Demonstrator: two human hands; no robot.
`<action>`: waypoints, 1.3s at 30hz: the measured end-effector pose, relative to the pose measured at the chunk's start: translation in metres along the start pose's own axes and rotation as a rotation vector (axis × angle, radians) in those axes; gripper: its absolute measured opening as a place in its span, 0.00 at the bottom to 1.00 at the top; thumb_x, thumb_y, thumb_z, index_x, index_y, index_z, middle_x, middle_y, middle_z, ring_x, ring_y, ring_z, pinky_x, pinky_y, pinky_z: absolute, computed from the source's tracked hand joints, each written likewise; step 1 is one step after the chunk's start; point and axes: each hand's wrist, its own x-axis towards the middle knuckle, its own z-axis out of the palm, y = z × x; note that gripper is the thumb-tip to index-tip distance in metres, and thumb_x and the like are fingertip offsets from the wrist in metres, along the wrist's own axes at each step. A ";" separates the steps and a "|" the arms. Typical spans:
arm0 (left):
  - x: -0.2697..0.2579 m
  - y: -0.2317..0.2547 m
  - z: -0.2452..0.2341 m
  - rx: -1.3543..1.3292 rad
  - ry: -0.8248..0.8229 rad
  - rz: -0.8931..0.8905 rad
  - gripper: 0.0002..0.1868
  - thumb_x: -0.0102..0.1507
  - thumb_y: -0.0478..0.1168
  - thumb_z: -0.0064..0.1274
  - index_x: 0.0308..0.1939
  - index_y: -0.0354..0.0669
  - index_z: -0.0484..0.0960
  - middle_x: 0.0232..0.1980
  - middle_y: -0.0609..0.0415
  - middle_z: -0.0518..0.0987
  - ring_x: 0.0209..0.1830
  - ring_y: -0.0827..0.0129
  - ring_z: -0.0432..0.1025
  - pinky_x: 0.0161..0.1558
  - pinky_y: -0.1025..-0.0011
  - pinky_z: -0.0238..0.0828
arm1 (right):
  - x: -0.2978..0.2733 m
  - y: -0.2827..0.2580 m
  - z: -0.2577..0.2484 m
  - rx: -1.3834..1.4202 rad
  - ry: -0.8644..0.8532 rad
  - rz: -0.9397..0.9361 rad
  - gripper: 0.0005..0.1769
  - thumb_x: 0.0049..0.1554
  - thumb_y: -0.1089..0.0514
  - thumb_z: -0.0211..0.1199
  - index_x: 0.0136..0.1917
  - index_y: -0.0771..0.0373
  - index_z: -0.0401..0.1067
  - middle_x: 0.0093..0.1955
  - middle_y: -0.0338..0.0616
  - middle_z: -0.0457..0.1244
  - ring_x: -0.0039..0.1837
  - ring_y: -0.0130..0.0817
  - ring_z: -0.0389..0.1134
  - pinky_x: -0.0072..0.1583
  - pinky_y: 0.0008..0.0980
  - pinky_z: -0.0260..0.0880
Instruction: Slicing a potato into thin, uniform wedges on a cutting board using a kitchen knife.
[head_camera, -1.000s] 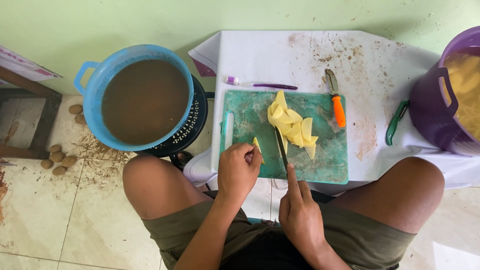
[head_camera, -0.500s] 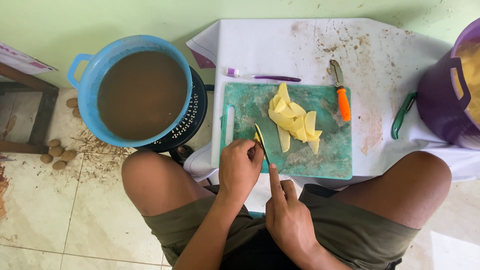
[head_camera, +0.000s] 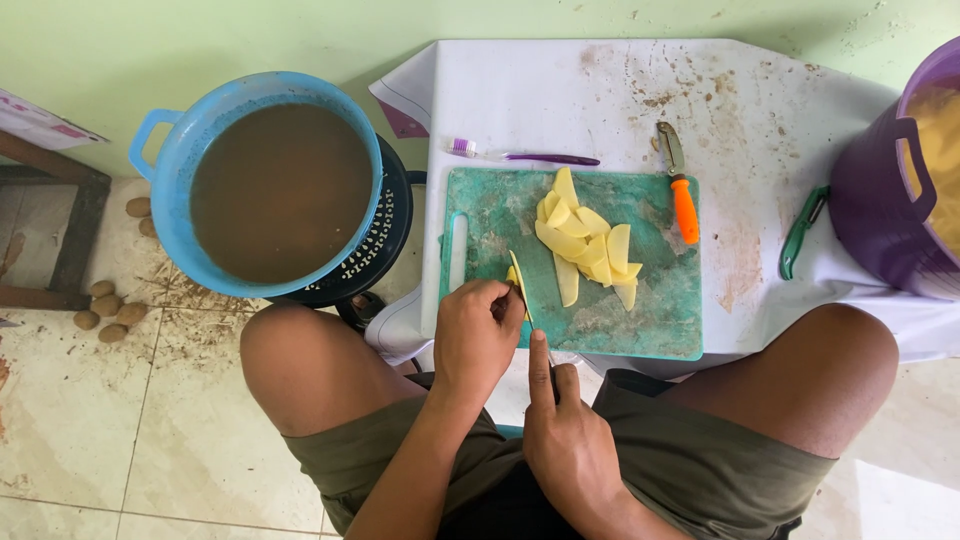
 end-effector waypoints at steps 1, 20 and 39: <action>0.000 0.000 0.000 -0.001 0.000 -0.002 0.15 0.64 0.34 0.54 0.21 0.40 0.74 0.22 0.53 0.77 0.21 0.62 0.69 0.26 0.62 0.67 | 0.000 0.000 0.001 -0.001 -0.002 -0.001 0.46 0.53 0.64 0.54 0.83 0.59 0.47 0.51 0.46 0.59 0.23 0.45 0.57 0.21 0.42 0.58; -0.003 -0.008 0.010 0.008 0.038 -0.001 0.15 0.63 0.35 0.54 0.21 0.40 0.73 0.22 0.54 0.75 0.21 0.63 0.67 0.25 0.62 0.65 | 0.004 0.010 0.026 -0.029 0.035 -0.019 0.46 0.53 0.64 0.56 0.83 0.58 0.49 0.47 0.43 0.57 0.21 0.42 0.53 0.21 0.41 0.56; -0.006 -0.007 0.007 0.029 0.012 0.011 0.19 0.66 0.36 0.51 0.19 0.40 0.73 0.20 0.54 0.76 0.19 0.63 0.67 0.24 0.63 0.63 | -0.006 0.024 -0.008 0.161 0.088 -0.005 0.41 0.56 0.63 0.53 0.82 0.61 0.51 0.51 0.48 0.61 0.24 0.49 0.57 0.22 0.42 0.58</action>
